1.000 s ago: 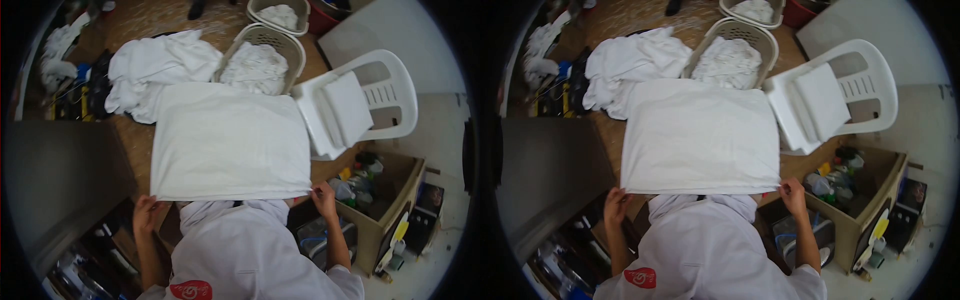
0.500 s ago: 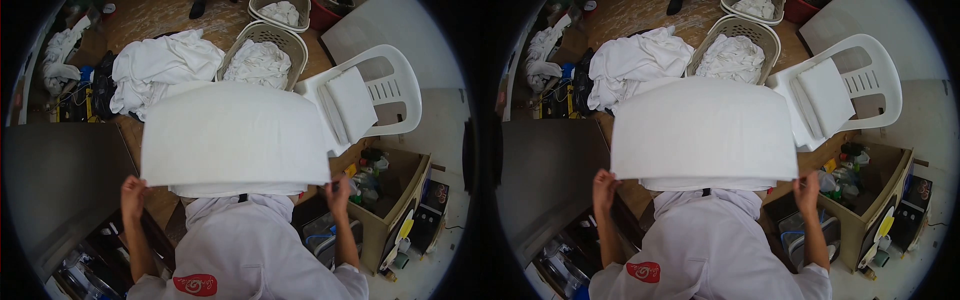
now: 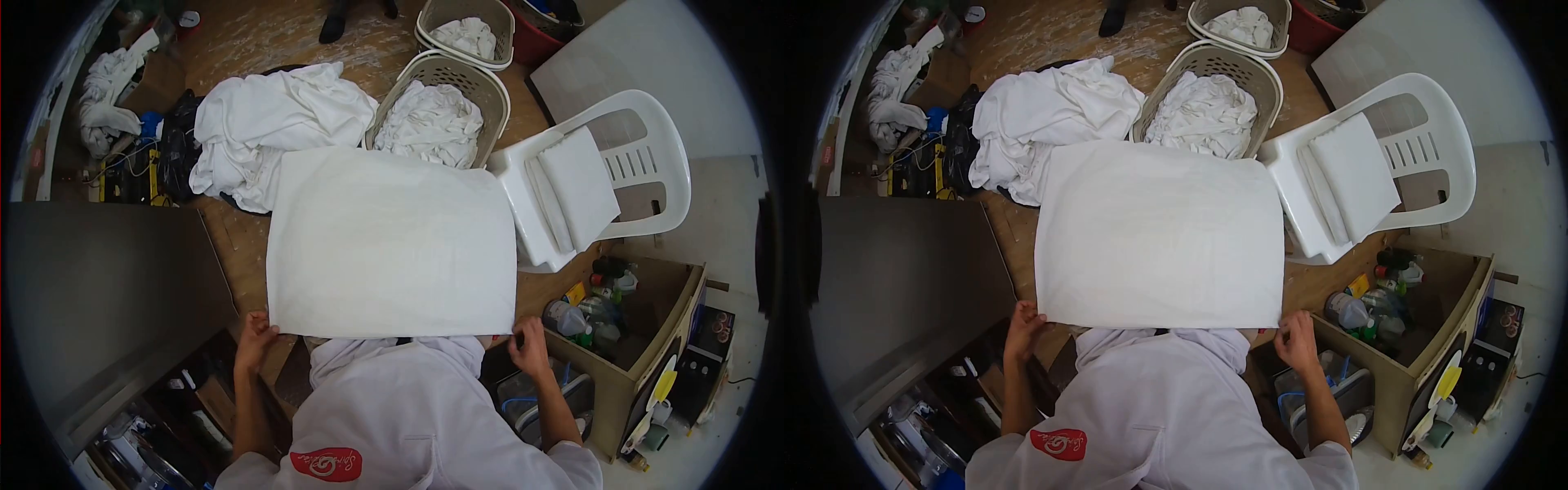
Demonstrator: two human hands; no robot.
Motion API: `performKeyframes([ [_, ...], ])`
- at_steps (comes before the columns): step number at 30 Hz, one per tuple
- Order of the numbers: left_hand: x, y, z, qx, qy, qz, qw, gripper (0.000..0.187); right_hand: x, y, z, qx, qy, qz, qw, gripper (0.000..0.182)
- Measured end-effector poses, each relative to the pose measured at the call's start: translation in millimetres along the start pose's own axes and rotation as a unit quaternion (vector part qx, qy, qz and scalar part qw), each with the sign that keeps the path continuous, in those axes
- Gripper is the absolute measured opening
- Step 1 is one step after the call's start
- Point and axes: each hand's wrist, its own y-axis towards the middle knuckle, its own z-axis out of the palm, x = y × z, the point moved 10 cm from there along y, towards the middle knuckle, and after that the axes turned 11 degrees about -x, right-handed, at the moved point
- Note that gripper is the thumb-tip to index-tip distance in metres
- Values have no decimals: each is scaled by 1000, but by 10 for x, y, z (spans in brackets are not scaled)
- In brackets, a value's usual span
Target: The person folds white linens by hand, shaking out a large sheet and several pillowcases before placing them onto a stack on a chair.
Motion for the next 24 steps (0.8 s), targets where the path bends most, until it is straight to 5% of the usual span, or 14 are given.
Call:
performKeyframes([
  [1,-79,-80,177,11,-86,-15,996,31,-83,27,67,-5,0,-1,1000,25],
  [3,-137,-10,289,25,-173,-25,984,40,-631,44,137,-125,285,185,932,36],
  [5,305,182,477,65,-300,-221,926,54,-505,398,190,-79,262,179,945,53],
  [6,372,276,480,68,-302,-216,926,54,-686,469,364,-52,204,250,945,56],
  [7,367,330,515,101,-209,-177,956,50,-808,506,485,-25,146,317,937,59],
  [9,293,412,429,131,-114,-122,977,47,-767,671,537,-8,95,300,949,58],
  [11,39,283,303,129,-84,-95,983,45,-481,690,626,53,385,355,850,54],
  [13,-357,112,266,130,-86,-71,985,44,-390,711,460,38,376,345,859,53],
  [17,-1610,-39,437,130,20,118,984,38,-247,1006,42,-38,375,226,898,57],
  [19,-2486,-65,756,113,127,254,952,38,-542,1240,-210,-121,261,269,919,67],
  [20,-2812,83,855,79,181,306,931,40,-419,1485,-451,-122,312,292,896,76],
  [22,-3360,508,1066,40,29,314,948,47,-401,1874,-949,-179,434,309,827,68],
  [24,-4131,306,1447,153,-137,332,921,35,-8,2102,-1670,-241,506,218,799,41],
])
